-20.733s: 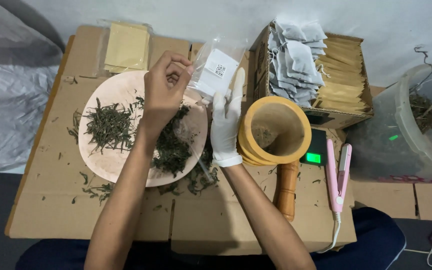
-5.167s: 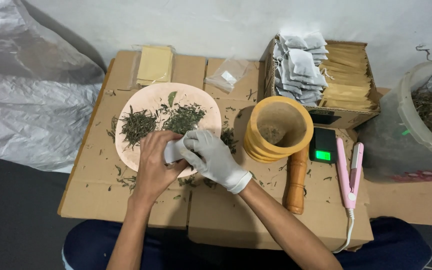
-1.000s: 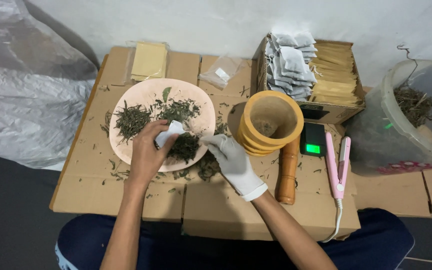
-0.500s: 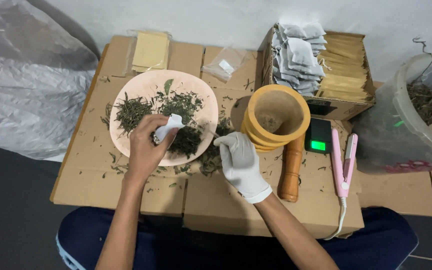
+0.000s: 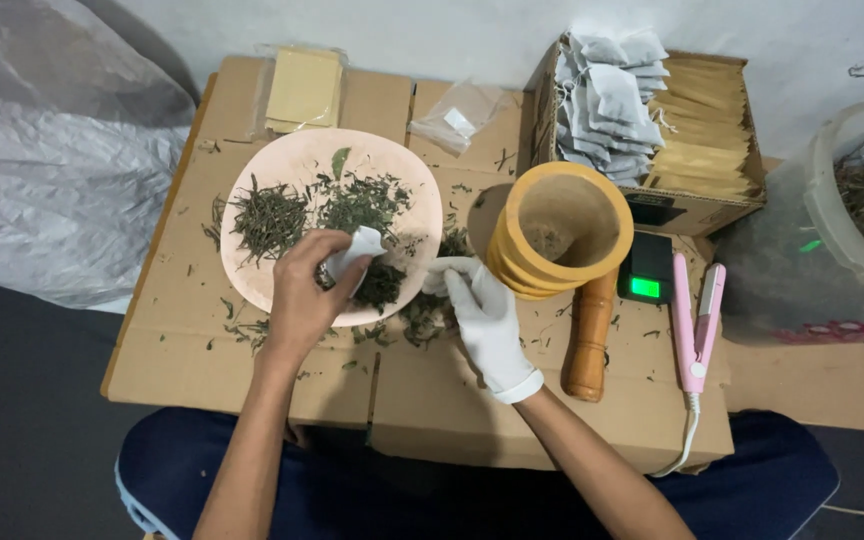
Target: The person fills a small white tea bag with dried leaves from a plate, weighs it on a digital scale, and then places it into a clear plastic wrapper. They repeat the process of filling another tea bag with leaves.
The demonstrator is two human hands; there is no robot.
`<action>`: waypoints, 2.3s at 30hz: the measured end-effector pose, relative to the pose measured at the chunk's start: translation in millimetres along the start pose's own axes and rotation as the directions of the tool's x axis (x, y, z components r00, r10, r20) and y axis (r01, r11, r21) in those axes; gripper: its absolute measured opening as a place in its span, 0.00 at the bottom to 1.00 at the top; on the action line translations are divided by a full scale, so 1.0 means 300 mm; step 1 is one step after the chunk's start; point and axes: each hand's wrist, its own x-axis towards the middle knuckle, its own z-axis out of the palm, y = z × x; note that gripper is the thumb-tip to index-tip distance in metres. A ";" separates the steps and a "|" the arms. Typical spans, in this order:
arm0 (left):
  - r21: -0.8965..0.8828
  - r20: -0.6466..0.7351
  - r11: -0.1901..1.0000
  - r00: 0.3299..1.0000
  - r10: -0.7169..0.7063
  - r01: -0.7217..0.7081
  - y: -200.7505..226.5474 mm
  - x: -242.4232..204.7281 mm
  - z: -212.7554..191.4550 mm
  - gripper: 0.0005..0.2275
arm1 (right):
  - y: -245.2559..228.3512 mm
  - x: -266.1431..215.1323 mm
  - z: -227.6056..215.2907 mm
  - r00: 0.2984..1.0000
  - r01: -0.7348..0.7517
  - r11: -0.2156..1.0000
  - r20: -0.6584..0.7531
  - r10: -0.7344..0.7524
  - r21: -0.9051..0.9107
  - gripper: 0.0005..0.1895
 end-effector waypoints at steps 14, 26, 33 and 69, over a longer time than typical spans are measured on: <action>0.017 -0.109 0.996 0.990 0.093 -0.091 0.042 0.029 -0.018 0.08 | -0.024 -0.002 -0.037 0.962 0.228 0.972 -0.137 -0.234 -0.059 0.14; 0.028 -0.129 0.995 0.987 0.100 -0.097 0.019 0.018 -0.002 0.09 | 0.049 -0.008 -0.047 0.900 0.418 0.895 -0.064 -0.431 -0.153 0.14; 0.018 -0.130 0.994 0.986 0.107 -0.105 0.011 0.016 -0.004 0.09 | 0.070 -0.014 -0.038 0.822 0.554 0.786 0.033 -0.568 -0.274 0.14; 0.099 -0.035 0.983 0.988 -0.150 0.153 0.033 0.061 -0.040 0.09 | 0.092 0.010 0.026 0.922 0.385 0.867 0.093 -0.376 -0.317 0.10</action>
